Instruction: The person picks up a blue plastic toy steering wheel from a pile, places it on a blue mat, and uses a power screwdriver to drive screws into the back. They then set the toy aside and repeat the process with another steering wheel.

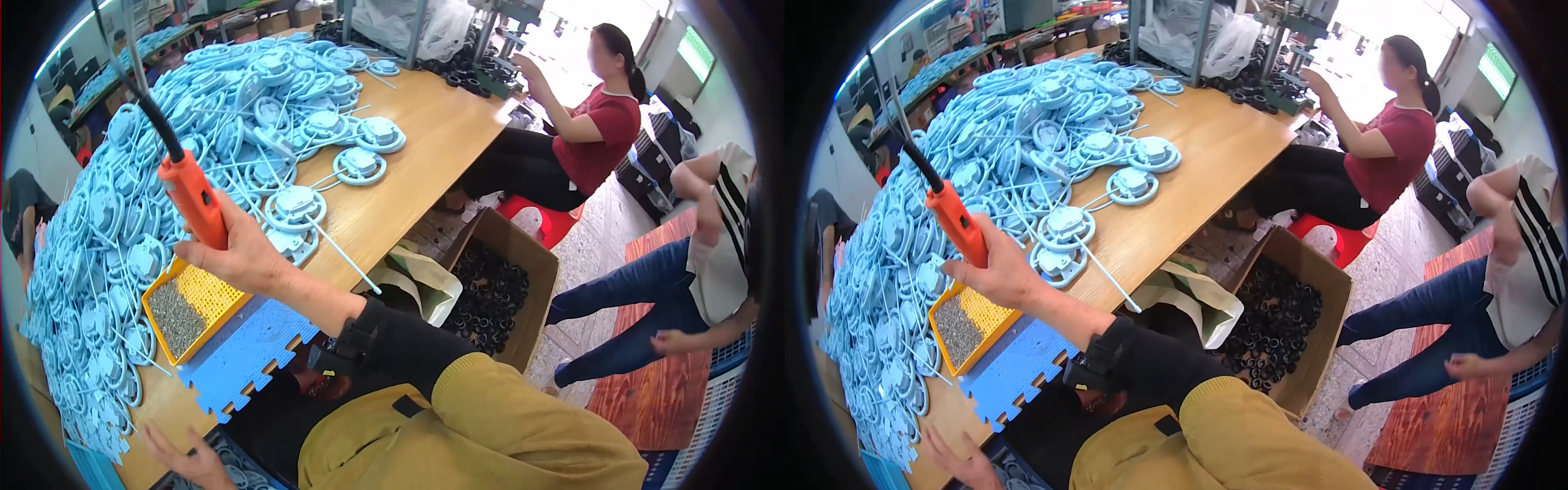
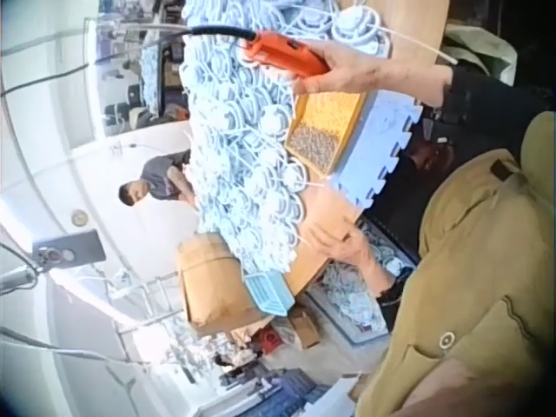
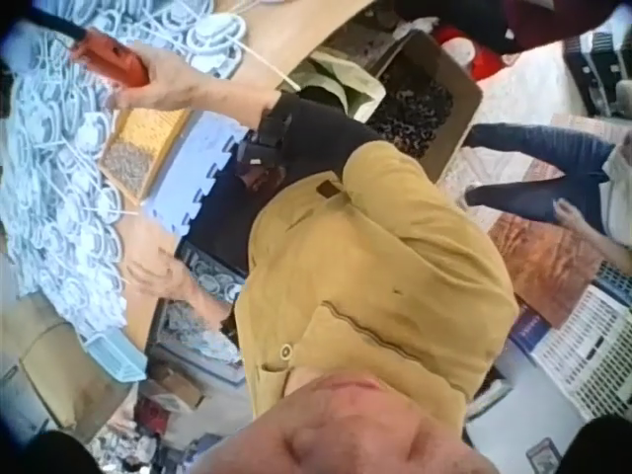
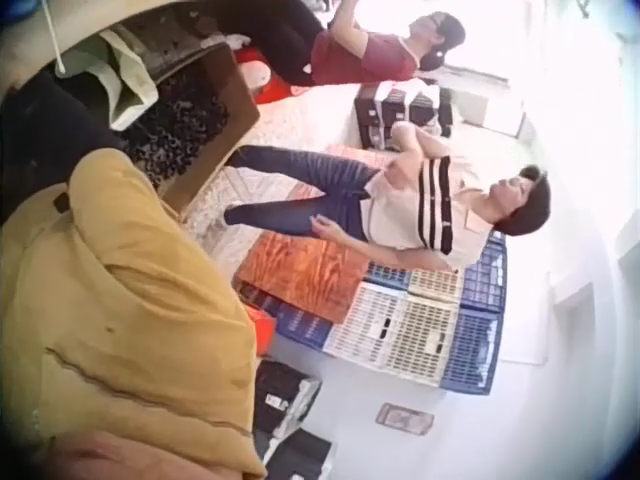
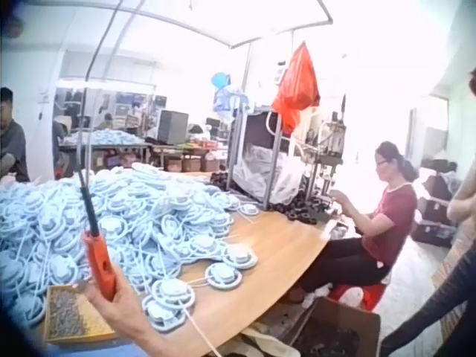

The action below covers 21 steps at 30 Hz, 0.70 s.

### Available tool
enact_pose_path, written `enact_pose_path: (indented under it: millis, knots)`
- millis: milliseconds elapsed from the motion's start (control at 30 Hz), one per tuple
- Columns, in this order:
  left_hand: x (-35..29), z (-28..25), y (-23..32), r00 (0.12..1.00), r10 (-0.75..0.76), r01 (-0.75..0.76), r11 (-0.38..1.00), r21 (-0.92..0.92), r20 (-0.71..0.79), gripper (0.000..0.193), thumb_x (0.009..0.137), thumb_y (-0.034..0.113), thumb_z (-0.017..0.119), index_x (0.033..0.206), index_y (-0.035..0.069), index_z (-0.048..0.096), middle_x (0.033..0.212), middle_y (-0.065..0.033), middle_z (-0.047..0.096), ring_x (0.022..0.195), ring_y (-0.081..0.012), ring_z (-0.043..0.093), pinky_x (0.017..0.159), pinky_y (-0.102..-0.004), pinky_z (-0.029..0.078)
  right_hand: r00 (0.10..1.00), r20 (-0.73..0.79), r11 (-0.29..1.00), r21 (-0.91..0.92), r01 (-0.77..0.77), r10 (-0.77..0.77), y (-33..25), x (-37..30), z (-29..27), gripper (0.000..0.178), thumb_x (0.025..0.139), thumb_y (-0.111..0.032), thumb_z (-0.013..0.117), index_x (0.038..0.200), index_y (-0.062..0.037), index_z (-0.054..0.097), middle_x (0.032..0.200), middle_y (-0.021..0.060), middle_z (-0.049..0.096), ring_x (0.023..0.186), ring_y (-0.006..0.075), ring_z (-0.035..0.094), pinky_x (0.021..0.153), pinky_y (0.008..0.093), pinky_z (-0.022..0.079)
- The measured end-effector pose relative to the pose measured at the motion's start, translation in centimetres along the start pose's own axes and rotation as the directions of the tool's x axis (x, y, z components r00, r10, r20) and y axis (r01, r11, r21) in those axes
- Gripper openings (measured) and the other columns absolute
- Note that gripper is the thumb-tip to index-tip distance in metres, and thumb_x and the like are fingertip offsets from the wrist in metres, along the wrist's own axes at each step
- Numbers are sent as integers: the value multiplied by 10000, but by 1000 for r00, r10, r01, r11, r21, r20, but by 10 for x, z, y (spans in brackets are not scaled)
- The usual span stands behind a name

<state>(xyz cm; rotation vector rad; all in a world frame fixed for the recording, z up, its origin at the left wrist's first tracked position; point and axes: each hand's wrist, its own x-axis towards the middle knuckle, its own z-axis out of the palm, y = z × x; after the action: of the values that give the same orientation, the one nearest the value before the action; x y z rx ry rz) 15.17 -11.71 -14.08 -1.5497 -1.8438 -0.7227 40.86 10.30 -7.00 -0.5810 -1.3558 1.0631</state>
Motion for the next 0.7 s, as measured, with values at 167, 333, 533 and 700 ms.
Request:
enact_pose_path:
  millis: [167, 333, 533, 700]
  knots:
    - [18, 48, 83, 967, 201, -116, 893, -434, 155, 607, 810, 211, 630, 1341, 13, 412, 1373, -211, 378, 1297, -410, 328, 1065, -527, 250, 997, -65, 951, -309, 15, -37, -5, -23, -38, 791, 761, -320, 740, 1366, -28, 323, 1224, 164, 506, 1047, 224, 533, 931, 361, 417]
    - [9, 66, 103, 928, 330, -223, 862, -455, 172, 604, 810, 215, 622, 1336, 15, 404, 1375, -202, 380, 1304, -408, 322, 1077, -548, 216, 868, -409, 864, -501, 44, -281, -53, -71, -161, 651, 855, -90, 630, 1403, -13, 286, 969, 105, 620, 778, 157, 609, 685, 275, 513]
    - [17, 62, 117, 892, 421, -288, 810, -511, 164, 602, 804, 216, 625, 1330, 13, 414, 1357, -204, 402, 1300, -403, 332, 1068, -558, 218, 359, -911, 728, -106, -677, 201, -106, -121, -445, 819, 864, -73, 516, 1481, -227, 0, 674, 97, 592, 460, 139, 505, 404, 307, 452]
    - [20, 48, 114, 898, 437, -362, 807, -467, 60, 586, 828, 388, 665, 1303, 93, 494, 1310, -191, 493, 1173, -391, 470, 992, -516, 323, 237, -937, 443, -104, -891, 257, -121, -124, -501, 785, 872, -47, 427, 1489, -266, -6, 719, 63, 632, 479, 150, 535, 440, 325, 494]
